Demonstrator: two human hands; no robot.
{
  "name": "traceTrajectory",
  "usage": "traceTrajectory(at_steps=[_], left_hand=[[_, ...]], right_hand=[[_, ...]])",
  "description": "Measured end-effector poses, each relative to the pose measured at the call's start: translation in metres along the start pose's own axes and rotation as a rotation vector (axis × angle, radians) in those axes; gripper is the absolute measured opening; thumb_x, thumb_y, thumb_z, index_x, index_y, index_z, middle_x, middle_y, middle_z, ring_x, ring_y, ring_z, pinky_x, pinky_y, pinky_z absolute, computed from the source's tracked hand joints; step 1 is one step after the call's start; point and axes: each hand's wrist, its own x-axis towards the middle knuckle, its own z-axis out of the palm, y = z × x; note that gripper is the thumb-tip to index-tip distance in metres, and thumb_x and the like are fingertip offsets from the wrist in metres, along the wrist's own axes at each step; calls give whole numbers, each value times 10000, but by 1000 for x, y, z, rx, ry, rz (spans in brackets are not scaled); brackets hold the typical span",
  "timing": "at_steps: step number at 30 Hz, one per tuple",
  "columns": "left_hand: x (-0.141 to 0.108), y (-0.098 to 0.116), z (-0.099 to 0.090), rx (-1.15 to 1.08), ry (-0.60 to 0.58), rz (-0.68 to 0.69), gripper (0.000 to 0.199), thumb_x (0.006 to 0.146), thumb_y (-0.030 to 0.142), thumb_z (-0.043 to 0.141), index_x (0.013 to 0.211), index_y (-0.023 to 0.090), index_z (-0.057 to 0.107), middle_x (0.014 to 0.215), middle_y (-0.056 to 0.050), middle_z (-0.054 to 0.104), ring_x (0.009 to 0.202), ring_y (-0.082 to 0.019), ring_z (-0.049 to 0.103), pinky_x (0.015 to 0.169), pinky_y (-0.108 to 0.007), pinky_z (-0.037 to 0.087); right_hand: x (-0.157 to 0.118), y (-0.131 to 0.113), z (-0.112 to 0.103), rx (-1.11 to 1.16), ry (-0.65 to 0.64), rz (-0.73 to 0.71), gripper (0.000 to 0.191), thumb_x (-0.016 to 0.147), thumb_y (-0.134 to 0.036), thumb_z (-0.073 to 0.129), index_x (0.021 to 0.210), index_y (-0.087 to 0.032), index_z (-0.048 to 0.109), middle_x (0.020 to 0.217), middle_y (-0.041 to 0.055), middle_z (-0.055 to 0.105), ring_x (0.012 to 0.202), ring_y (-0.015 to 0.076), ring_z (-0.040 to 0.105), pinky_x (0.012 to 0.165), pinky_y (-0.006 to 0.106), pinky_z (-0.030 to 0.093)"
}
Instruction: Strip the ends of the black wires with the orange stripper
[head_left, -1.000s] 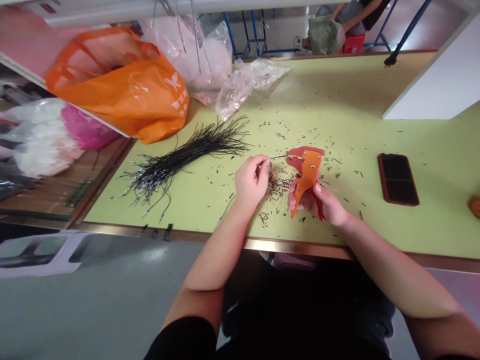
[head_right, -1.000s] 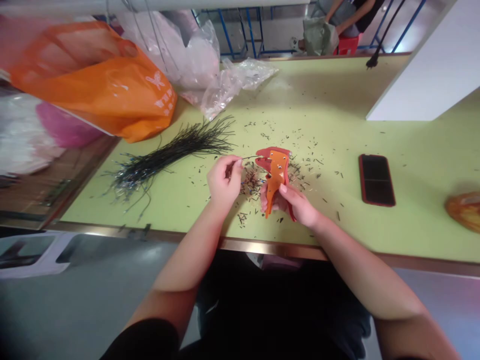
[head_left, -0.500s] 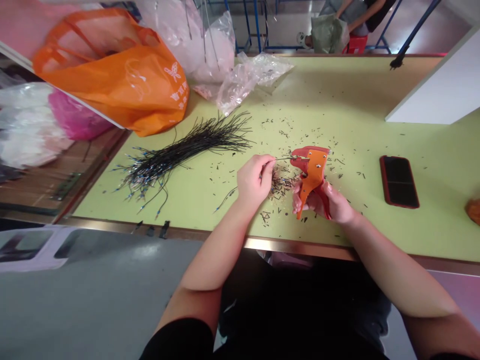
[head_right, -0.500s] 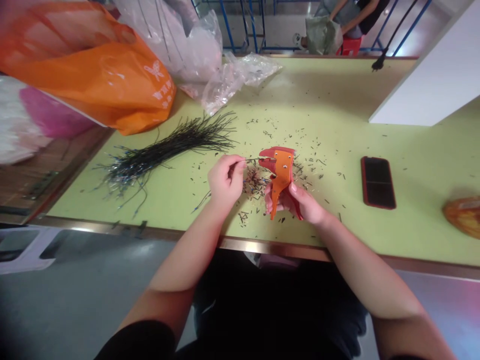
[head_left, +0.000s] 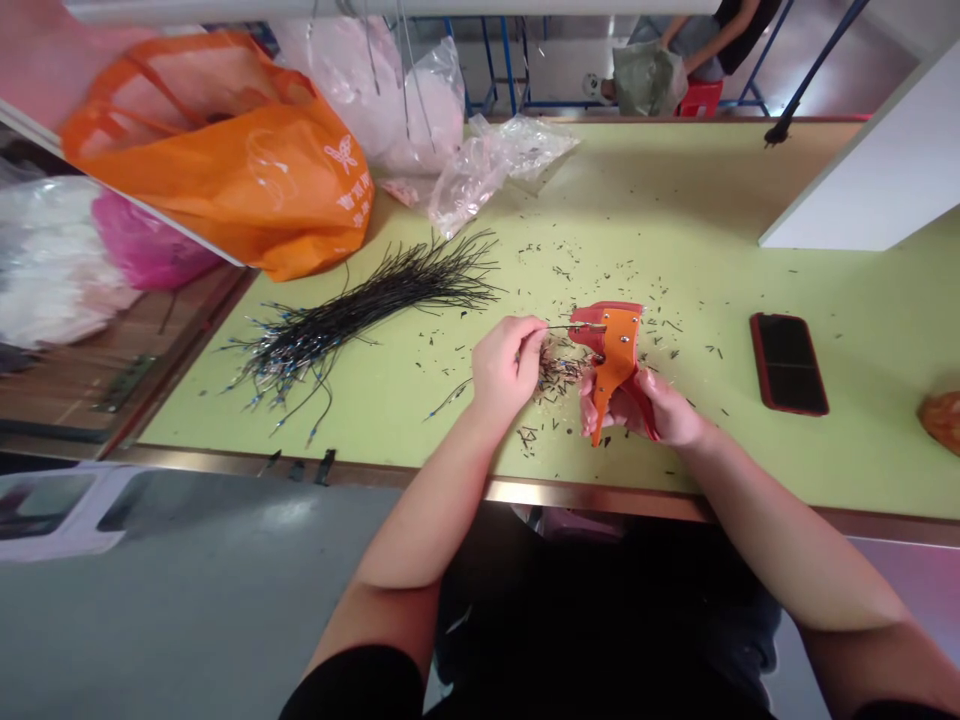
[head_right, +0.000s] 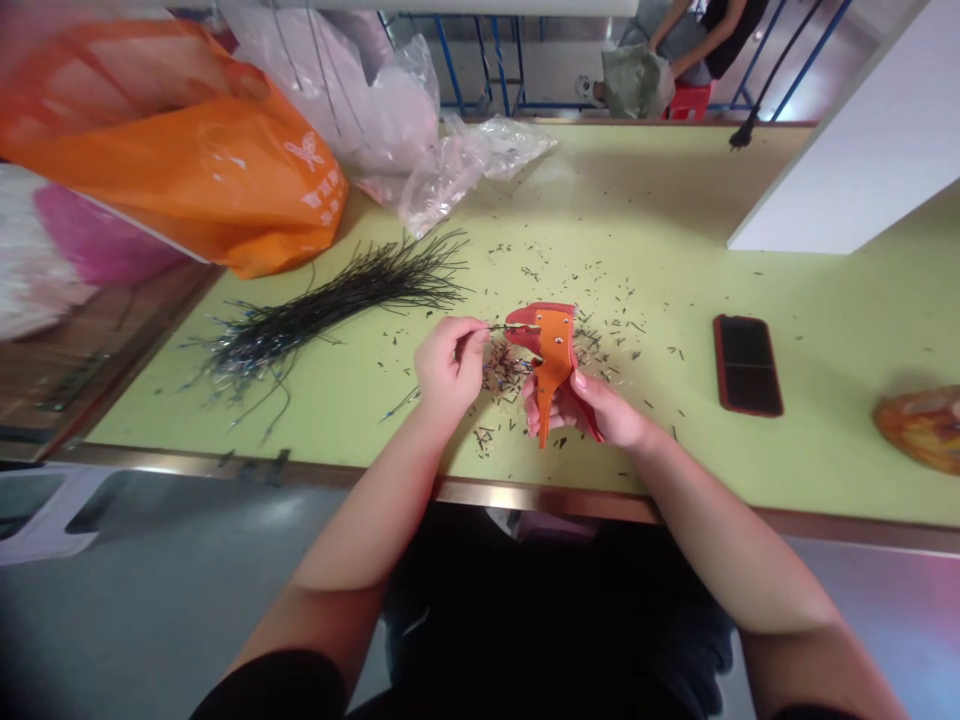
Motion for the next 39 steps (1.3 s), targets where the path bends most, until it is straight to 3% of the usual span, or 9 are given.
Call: traceTrajectory(at_steps=[5, 10, 16, 21, 26, 30, 32, 35, 39], left_hand=[[-2, -3, -1, -15, -8, -19, 209, 1112, 307, 566, 1008, 207, 717, 867, -12, 770, 769, -131, 712, 730, -250, 535], [-3, -4, -1, -19, -35, -30, 216, 1110, 314, 566, 1007, 205, 720, 876, -19, 783, 773, -137, 727, 742, -253, 547], [-4, -4, 0, -2, -94, -81, 235, 1097, 309, 542, 962, 217, 711, 844, -20, 776, 743, -150, 715, 728, -264, 543], [-6, 0, 3, 5, -148, -184, 217, 1058, 293, 541, 949, 224, 716, 830, -13, 778, 731, -157, 717, 722, -271, 542], [-5, -7, 2, -42, -119, -316, 174, 1029, 281, 564, 932, 228, 699, 833, -8, 755, 740, -159, 692, 728, -280, 528], [3, -37, -5, -18, 156, -454, 205, 1066, 379, 552, 964, 222, 634, 802, -1, 692, 749, -146, 666, 739, -265, 520], [5, -47, -7, -1, 237, -453, 263, 1083, 452, 545, 1001, 215, 624, 807, -2, 682, 758, -139, 673, 742, -256, 519], [1, -41, -1, 29, 154, -380, 334, 1091, 501, 544, 1031, 200, 674, 822, -13, 704, 681, -119, 625, 667, -244, 482], [-6, -11, 7, 74, 12, -219, 280, 1088, 415, 579, 1020, 195, 738, 841, -22, 741, 594, -102, 555, 627, -253, 455]], right_hand=[[2, 0, 0, -34, 92, 44, 577, 961, -756, 677, 1073, -190, 669, 876, 44, 695, 819, 200, 732, 738, 324, 630], [4, 0, 2, -75, 168, 57, 569, 940, -750, 714, 925, -185, 646, 717, -9, 626, 643, 160, 684, 603, 273, 578], [7, 9, 9, -135, 235, -19, 589, 946, -761, 694, 795, -202, 589, 576, -53, 538, 477, 126, 558, 508, 281, 528], [10, 20, 14, -192, 315, -71, 635, 951, -784, 661, 687, -233, 485, 490, -81, 444, 392, 104, 453, 423, 259, 415], [12, 22, 16, -290, 296, -193, 580, 962, -755, 667, 754, -225, 554, 564, -48, 537, 471, 121, 508, 475, 276, 452], [8, 8, 14, -258, 334, -408, 510, 926, -739, 719, 929, -236, 637, 748, 9, 632, 678, 196, 639, 641, 364, 592], [6, 2, 11, -157, 398, -440, 515, 921, -745, 713, 994, -240, 637, 770, 9, 612, 710, 216, 642, 682, 395, 610], [6, 3, 7, -83, 438, -381, 527, 908, -740, 728, 1015, -233, 638, 798, 19, 625, 717, 210, 636, 674, 371, 594], [10, 12, 9, -99, 374, -247, 567, 888, -771, 733, 992, -226, 614, 833, 40, 662, 742, 215, 666, 650, 339, 572]])
